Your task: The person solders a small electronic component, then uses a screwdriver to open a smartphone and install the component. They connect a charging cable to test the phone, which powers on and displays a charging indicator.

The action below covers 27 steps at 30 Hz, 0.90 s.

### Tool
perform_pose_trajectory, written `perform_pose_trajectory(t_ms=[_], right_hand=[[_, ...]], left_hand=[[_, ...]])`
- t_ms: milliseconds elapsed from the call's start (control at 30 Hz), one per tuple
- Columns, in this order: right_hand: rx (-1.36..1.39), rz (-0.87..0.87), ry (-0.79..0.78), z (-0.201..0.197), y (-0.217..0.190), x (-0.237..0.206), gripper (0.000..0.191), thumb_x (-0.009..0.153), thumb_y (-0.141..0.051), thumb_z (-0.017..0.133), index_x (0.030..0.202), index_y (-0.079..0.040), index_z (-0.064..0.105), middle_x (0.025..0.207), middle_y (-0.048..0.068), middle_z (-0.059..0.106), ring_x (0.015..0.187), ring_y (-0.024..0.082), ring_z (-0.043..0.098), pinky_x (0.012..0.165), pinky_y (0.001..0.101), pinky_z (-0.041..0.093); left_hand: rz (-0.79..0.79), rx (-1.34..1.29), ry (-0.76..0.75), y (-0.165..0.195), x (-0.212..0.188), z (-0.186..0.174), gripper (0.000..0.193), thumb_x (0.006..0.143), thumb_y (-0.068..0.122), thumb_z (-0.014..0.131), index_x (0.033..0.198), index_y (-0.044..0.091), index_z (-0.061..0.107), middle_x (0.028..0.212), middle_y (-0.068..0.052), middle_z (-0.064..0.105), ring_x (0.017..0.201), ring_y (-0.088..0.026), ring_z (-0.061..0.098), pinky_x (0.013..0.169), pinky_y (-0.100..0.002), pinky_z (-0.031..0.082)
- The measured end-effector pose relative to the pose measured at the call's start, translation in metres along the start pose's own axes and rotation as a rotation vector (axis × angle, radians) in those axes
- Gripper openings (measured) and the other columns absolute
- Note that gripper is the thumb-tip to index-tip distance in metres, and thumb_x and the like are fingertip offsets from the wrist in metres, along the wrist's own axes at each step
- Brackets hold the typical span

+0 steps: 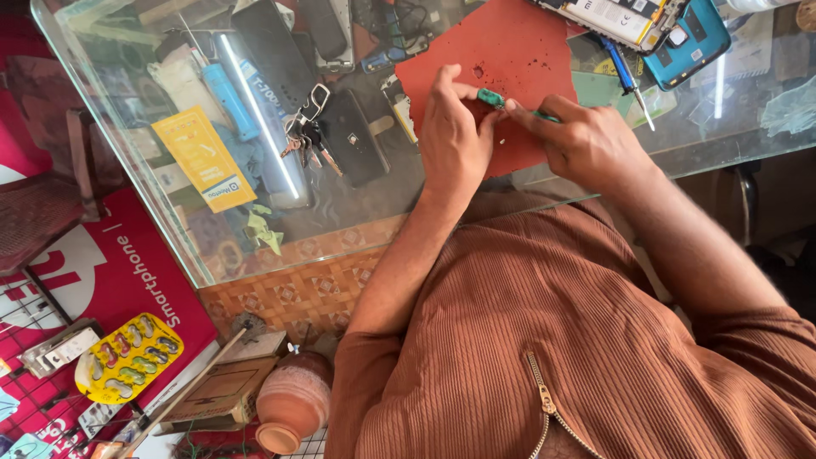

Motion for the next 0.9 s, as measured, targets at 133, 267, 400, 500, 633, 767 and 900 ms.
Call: perform_pose_trajectory(t_ms=[133, 267, 400, 500, 633, 767, 900], right_hand=[[-0.01, -0.01, 0.002, -0.002, 0.003, 0.001, 0.055, 0.094, -0.002, 0.061, 0.145, -0.022, 0.067, 0.093, 0.004, 0.063, 0.061, 0.025, 0.061, 0.055, 0.039, 0.052], [-0.116, -0.019, -0.069, -0.003, 0.004, 0.004, 0.054, 0.091, -0.005, 0.063, 0.143, -0.021, 0.068, 0.087, 0.004, 0.063, 0.052, 0.023, 0.059, 0.048, 0.0382, 0.05], [-0.091, -0.014, -0.04, -0.015, 0.007, 0.0, 0.055, 0.093, -0.003, 0.062, 0.144, -0.023, 0.068, 0.09, 0.004, 0.063, 0.053, 0.023, 0.058, 0.05, 0.0384, 0.05], [-0.04, -0.026, -0.016, -0.024, 0.011, -0.008, 0.057, 0.09, -0.003, 0.063, 0.144, -0.023, 0.068, 0.092, 0.004, 0.064, 0.057, 0.025, 0.059, 0.053, 0.0391, 0.051], [-0.055, -0.047, -0.007, -0.014, 0.011, -0.004, 0.062, 0.083, -0.004, 0.066, 0.144, -0.017, 0.069, 0.09, 0.005, 0.064, 0.052, 0.024, 0.059, 0.048, 0.0379, 0.049], [-0.068, -0.028, -0.014, -0.015, 0.012, -0.008, 0.059, 0.086, -0.004, 0.066, 0.143, -0.02, 0.069, 0.088, 0.004, 0.062, 0.056, 0.024, 0.06, 0.053, 0.0382, 0.051], [-0.114, 0.046, -0.093, -0.033, 0.021, -0.032, 0.059, 0.085, -0.003, 0.065, 0.142, -0.018, 0.068, 0.087, 0.005, 0.062, 0.056, 0.025, 0.06, 0.051, 0.039, 0.05]], left_hand=[[-0.013, 0.025, -0.022, 0.001, 0.009, 0.001, 0.092, 0.071, 0.014, 0.093, 0.14, 0.002, 0.033, 0.123, -0.018, 0.054, 0.118, -0.035, 0.061, 0.093, -0.043, 0.053], [-0.023, 0.077, -0.086, 0.003, 0.02, 0.003, 0.093, 0.07, 0.014, 0.095, 0.139, 0.008, 0.033, 0.131, -0.017, 0.052, 0.12, -0.039, 0.06, 0.088, -0.045, 0.055], [-0.092, 0.098, -0.148, 0.002, 0.028, 0.005, 0.094, 0.064, 0.016, 0.097, 0.134, 0.008, 0.035, 0.13, -0.019, 0.051, 0.117, -0.04, 0.061, 0.081, -0.047, 0.055], [-0.091, 0.097, -0.152, 0.004, 0.03, 0.006, 0.093, 0.062, 0.018, 0.097, 0.132, 0.009, 0.036, 0.13, -0.017, 0.051, 0.117, -0.039, 0.062, 0.081, -0.046, 0.056], [-0.058, 0.098, -0.15, 0.008, 0.027, 0.006, 0.092, 0.063, 0.019, 0.098, 0.131, 0.01, 0.037, 0.13, -0.015, 0.051, 0.117, -0.038, 0.062, 0.081, -0.045, 0.057], [-0.006, 0.14, -0.131, 0.014, 0.029, 0.007, 0.088, 0.064, 0.022, 0.098, 0.128, 0.013, 0.037, 0.128, -0.012, 0.05, 0.116, -0.036, 0.062, 0.081, -0.045, 0.057], [0.05, 0.149, -0.196, 0.014, 0.025, 0.01, 0.06, 0.071, 0.022, 0.092, 0.117, 0.013, 0.054, 0.116, -0.006, 0.055, 0.107, -0.028, 0.065, 0.076, -0.043, 0.056]])
Point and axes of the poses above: each hand's wrist, its own x-axis towards the middle knuckle, its own z-axis out of the palm, y = z × x, the point moved 5 cm from there along x, towards the middle knuckle
